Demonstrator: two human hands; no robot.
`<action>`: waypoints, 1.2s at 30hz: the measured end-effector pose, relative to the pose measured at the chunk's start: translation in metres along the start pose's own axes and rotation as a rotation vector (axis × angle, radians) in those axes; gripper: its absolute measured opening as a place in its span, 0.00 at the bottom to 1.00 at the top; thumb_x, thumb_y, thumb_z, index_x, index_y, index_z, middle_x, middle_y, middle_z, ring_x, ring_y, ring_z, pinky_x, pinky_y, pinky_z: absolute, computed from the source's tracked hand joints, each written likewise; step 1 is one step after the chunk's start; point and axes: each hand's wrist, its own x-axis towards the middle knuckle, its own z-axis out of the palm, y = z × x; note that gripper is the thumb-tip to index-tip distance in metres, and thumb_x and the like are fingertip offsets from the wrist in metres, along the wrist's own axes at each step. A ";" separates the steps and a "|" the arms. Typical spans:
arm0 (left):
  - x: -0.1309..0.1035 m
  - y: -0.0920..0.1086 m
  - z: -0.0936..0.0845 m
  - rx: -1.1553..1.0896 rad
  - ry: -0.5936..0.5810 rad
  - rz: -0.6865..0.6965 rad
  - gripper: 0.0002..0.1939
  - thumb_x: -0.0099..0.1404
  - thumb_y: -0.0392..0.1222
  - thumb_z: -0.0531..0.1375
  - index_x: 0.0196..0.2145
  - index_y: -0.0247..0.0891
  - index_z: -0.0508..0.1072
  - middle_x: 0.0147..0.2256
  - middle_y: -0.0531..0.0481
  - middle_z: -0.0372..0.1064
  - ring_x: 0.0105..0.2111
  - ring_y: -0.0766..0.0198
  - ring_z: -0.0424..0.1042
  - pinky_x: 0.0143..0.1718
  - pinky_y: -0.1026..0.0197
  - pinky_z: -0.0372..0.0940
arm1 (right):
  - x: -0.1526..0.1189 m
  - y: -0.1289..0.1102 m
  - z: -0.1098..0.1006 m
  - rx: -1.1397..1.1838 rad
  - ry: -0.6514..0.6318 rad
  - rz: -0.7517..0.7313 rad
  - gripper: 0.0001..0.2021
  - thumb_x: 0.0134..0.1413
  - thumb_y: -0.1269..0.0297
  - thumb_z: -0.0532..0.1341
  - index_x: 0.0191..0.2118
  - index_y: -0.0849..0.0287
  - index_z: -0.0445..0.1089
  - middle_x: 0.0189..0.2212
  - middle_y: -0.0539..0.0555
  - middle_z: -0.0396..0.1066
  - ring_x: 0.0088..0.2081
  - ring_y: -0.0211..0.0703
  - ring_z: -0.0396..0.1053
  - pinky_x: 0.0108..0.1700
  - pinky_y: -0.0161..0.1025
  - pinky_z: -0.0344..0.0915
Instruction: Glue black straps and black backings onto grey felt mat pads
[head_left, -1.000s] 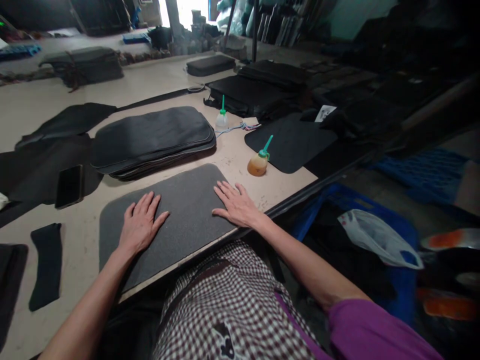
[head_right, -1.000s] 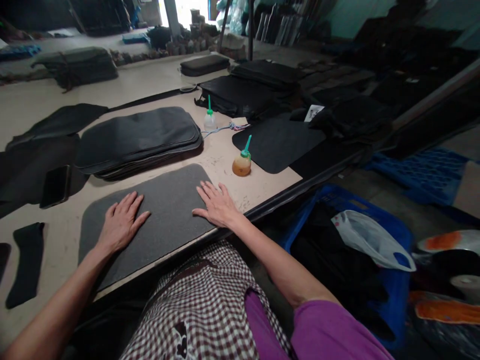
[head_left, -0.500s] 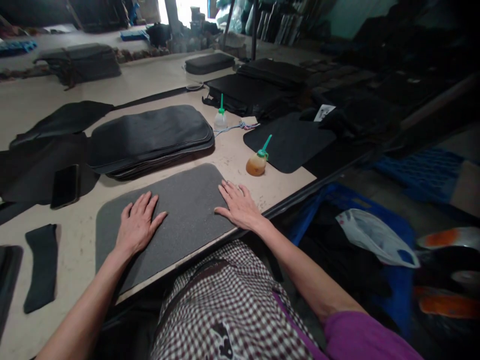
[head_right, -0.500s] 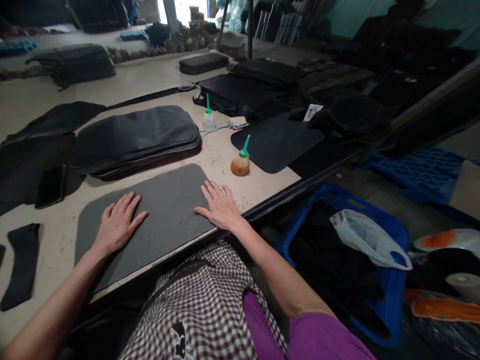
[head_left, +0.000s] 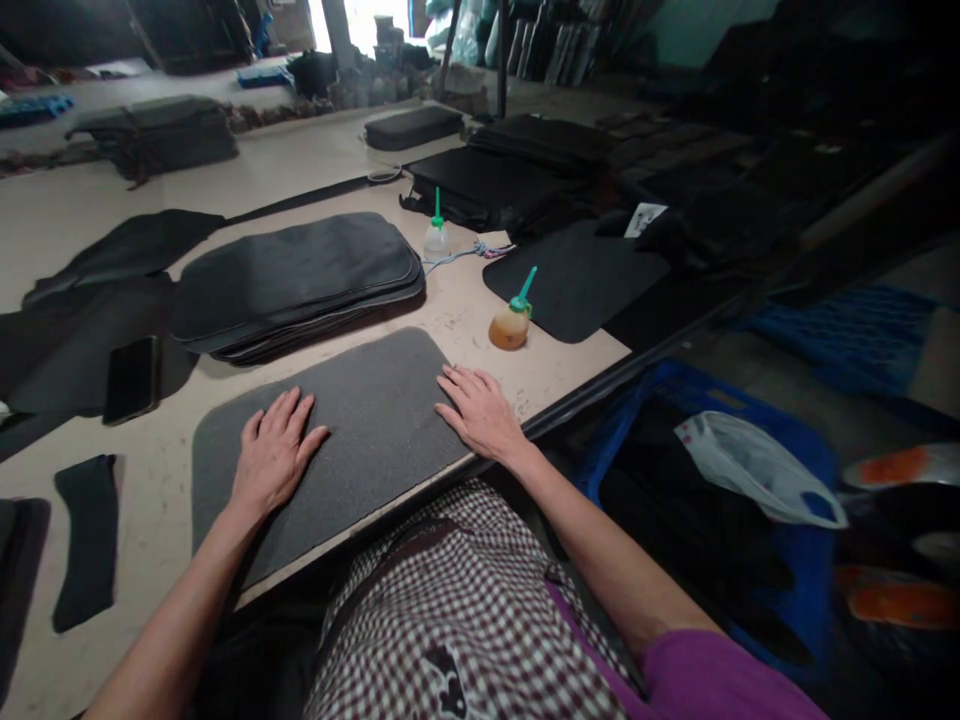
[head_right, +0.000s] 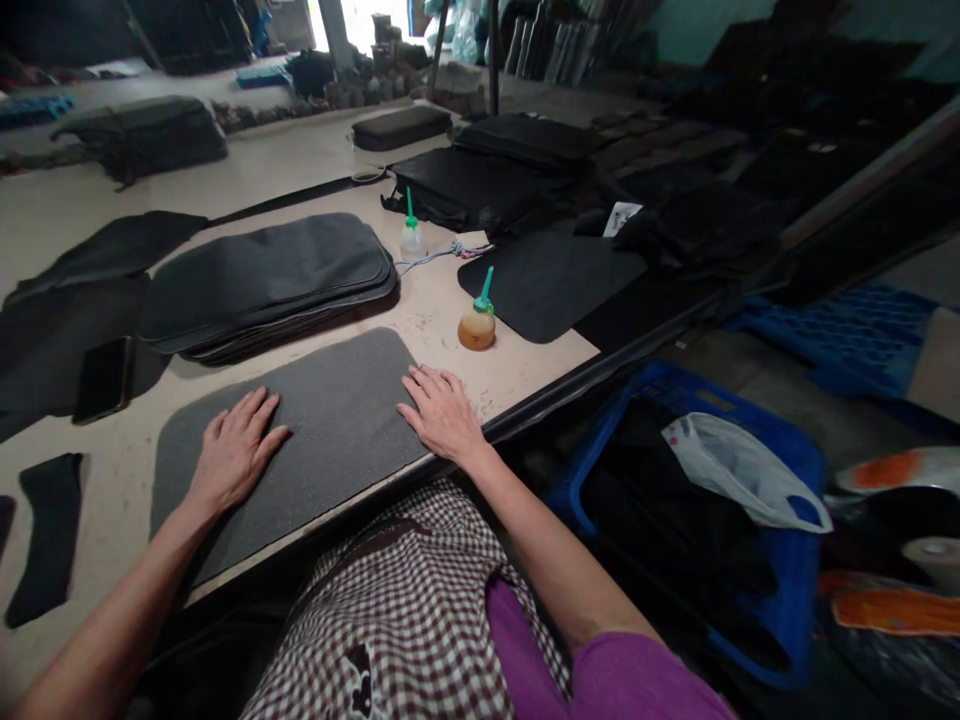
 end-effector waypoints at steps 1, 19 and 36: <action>0.000 0.000 0.000 0.000 0.002 -0.002 0.34 0.78 0.60 0.42 0.72 0.40 0.56 0.73 0.40 0.48 0.73 0.50 0.48 0.71 0.40 0.46 | 0.000 0.000 0.000 0.003 0.002 0.001 0.25 0.75 0.53 0.53 0.67 0.63 0.64 0.69 0.63 0.58 0.70 0.56 0.54 0.70 0.58 0.50; -0.001 0.001 0.001 -0.019 0.007 -0.018 0.34 0.77 0.60 0.44 0.71 0.39 0.58 0.73 0.40 0.49 0.73 0.49 0.49 0.71 0.40 0.46 | -0.001 0.002 0.002 0.005 -0.002 -0.005 0.22 0.76 0.59 0.51 0.67 0.61 0.64 0.69 0.62 0.59 0.70 0.56 0.55 0.70 0.59 0.51; -0.001 0.000 0.002 -0.012 0.032 -0.001 0.34 0.77 0.61 0.43 0.71 0.39 0.59 0.73 0.38 0.50 0.73 0.49 0.49 0.70 0.39 0.47 | -0.001 0.004 0.005 -0.001 0.018 -0.007 0.21 0.75 0.61 0.51 0.67 0.61 0.65 0.69 0.60 0.60 0.69 0.54 0.56 0.70 0.58 0.52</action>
